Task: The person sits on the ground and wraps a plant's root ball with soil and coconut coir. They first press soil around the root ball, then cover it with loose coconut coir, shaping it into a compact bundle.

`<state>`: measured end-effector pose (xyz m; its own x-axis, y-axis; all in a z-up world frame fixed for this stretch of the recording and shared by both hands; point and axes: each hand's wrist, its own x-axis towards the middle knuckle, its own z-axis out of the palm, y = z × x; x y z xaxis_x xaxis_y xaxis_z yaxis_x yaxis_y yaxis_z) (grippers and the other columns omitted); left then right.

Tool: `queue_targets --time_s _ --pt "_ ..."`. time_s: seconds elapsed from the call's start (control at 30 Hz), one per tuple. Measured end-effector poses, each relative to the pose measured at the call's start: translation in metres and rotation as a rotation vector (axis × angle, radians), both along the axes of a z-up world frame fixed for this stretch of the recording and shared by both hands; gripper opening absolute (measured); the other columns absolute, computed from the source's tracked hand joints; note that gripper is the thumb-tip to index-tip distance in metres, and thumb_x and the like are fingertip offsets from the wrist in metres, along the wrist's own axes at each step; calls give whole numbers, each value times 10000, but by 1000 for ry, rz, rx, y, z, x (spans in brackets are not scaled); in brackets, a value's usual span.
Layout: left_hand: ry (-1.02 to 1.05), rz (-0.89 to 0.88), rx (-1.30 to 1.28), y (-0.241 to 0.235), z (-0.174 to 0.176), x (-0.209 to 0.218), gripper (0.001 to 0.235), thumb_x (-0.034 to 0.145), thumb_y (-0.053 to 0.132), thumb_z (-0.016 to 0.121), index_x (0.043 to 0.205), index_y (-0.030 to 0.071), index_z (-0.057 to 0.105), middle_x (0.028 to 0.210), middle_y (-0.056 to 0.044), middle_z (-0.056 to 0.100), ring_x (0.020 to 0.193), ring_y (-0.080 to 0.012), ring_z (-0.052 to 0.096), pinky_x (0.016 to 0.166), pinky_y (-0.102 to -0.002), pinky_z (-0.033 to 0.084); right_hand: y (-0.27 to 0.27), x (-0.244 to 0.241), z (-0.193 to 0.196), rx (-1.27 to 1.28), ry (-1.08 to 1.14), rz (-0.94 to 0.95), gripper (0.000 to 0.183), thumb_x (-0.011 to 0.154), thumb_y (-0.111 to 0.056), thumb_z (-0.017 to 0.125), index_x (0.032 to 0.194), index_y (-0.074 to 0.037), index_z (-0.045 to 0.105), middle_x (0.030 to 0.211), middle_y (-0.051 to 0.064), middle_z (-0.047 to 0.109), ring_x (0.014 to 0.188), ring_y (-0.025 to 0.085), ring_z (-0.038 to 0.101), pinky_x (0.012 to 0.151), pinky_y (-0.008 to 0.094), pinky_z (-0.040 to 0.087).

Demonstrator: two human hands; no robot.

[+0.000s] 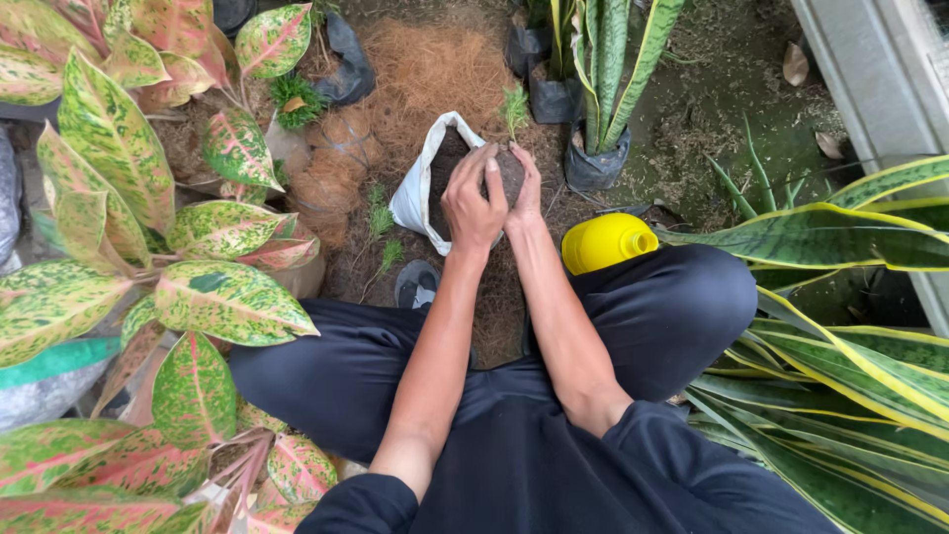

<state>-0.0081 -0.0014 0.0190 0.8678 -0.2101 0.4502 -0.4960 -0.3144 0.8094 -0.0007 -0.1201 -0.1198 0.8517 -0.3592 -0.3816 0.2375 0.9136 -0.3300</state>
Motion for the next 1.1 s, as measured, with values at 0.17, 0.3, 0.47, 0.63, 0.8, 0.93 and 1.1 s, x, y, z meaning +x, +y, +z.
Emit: queue_targets --time_s 0.17,0.3,0.47,0.63,0.8,0.93,1.1 --pt "1 29 -75 -1 -2 -7 274 1018 151 537 1088 5 758 1114 -159 768 1081 -358 744 985 -427 585 -2 -4 -3 -39 -30 48 111 955 -209 653 958 -102 682 884 40 708 815 190 687 785 342 572" --pt "62 5 -77 3 -10 0 354 1047 228 480 1109 18 758 1148 -169 764 1118 -354 737 1016 -434 574 1 -2 14 -48 8 105 143 936 -240 650 940 -101 682 880 51 711 809 200 693 781 348 582" --pt "27 -128 -287 11 -31 18 591 1166 388 247 1484 3 563 1558 -238 521 1519 -369 405 1279 -467 245 5 -4 35 43 -29 5 204 878 -305 634 920 -111 681 863 99 726 816 267 705 800 419 586" --pt "607 11 -647 1 -56 28 617 1132 404 254 1480 -42 502 1545 -223 511 1469 -324 460 1246 -437 308 16 -4 54 -26 -69 -89 276 887 -331 645 977 -72 680 949 142 720 942 313 702 889 462 584" --pt "1025 123 -805 -3 -93 25 569 1062 323 269 1314 -23 645 1299 -196 676 1177 -329 681 1047 -477 553 38 -14 73 -516 72 -42 311 950 -360 636 1112 -96 673 1110 124 693 1061 261 690 965 432 571" --pt "1299 32 -1265 19 -106 44 449 1082 300 316 1268 36 628 1266 -142 686 1138 -289 689 1041 -486 533 34 -8 92 -999 211 117 459 1008 -440 617 1183 -32 731 1206 123 709 1114 188 646 1011 312 480" --pt "979 10 -826 21 -91 30 529 1081 310 302 1208 10 720 1188 -161 733 1127 -291 712 1015 -435 562 24 -1 82 -612 320 105 417 966 -414 637 1083 -24 725 1107 128 755 1031 198 698 951 325 536"
